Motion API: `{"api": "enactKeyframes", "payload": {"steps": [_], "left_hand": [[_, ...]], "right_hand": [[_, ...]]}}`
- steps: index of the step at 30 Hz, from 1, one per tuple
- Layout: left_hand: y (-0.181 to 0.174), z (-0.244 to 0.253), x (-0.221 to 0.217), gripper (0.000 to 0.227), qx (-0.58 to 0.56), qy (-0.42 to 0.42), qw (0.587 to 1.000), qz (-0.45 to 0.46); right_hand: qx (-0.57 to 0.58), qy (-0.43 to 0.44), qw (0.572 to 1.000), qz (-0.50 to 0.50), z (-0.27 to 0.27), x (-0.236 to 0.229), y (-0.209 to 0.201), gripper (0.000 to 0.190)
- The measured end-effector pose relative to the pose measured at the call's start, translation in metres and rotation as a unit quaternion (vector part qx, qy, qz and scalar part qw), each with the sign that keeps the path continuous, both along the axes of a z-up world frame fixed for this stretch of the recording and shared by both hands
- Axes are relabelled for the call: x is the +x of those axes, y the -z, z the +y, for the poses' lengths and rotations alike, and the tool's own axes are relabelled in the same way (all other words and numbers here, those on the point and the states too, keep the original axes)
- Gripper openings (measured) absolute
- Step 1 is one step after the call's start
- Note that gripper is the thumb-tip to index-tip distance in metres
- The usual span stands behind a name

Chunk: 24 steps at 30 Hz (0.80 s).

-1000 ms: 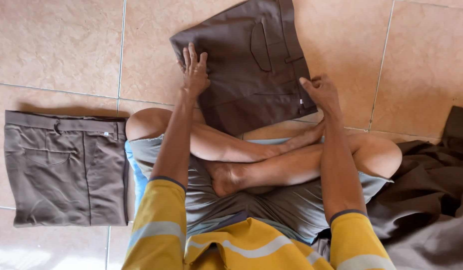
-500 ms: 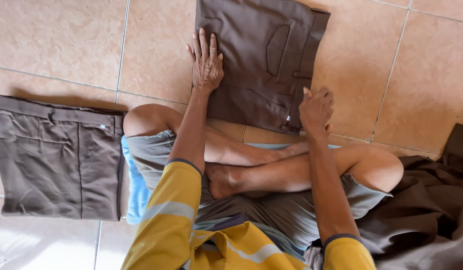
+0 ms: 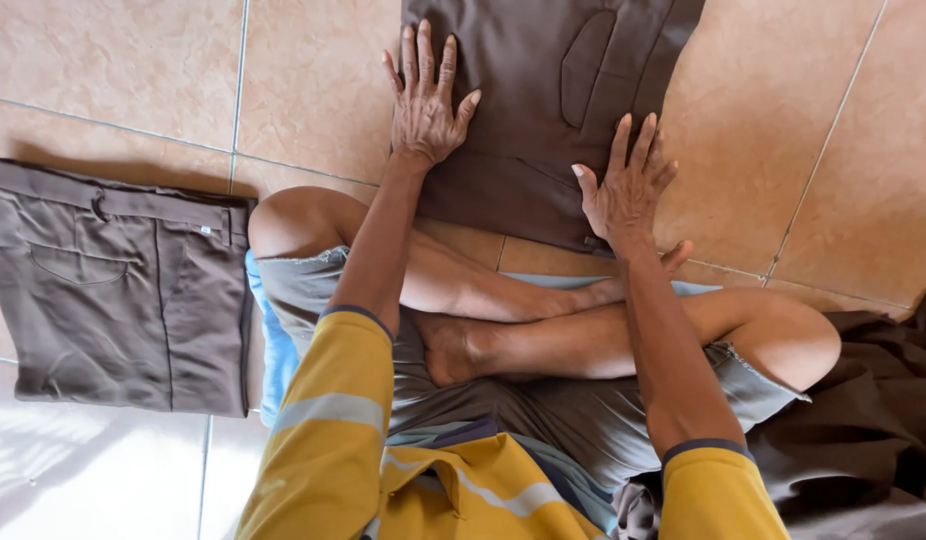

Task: Folding brown trousers and stacking them neatly on the floor.

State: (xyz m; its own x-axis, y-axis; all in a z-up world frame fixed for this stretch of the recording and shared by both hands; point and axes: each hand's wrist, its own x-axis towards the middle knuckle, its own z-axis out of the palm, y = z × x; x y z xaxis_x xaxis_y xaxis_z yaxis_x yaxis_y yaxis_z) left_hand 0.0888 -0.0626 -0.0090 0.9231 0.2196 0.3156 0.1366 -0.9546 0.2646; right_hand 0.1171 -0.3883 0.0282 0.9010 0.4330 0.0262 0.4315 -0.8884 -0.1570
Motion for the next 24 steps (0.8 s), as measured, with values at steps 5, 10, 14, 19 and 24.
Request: {"api": "enactKeyframes", "payload": {"steps": [5,10,14,19,24], "left_hand": [[-0.007,-0.004,-0.001,0.082,0.011,-0.033,0.999,0.005],[0.002,-0.002,-0.02,0.078,-0.132,-0.155,0.973,-0.106],[0.069,0.019,-0.023,0.086,-0.296,-0.332,0.895,-0.02],[0.08,0.014,-0.009,0.074,-0.337,-0.319,0.886,0.017],[0.075,0.009,-0.006,0.039,-0.381,-0.262,0.881,-0.1]], "right_hand": [[0.005,-0.021,0.999,-0.047,-0.004,0.007,0.01,0.087],[0.139,0.032,0.99,-0.007,-0.01,0.013,0.003,0.067],[0.178,0.172,0.969,0.015,-0.061,0.069,0.091,0.086],[0.182,0.178,0.956,0.148,-0.031,0.051,0.009,0.082],[0.219,0.161,0.949,0.162,-0.032,0.065,0.011,0.077]]}}
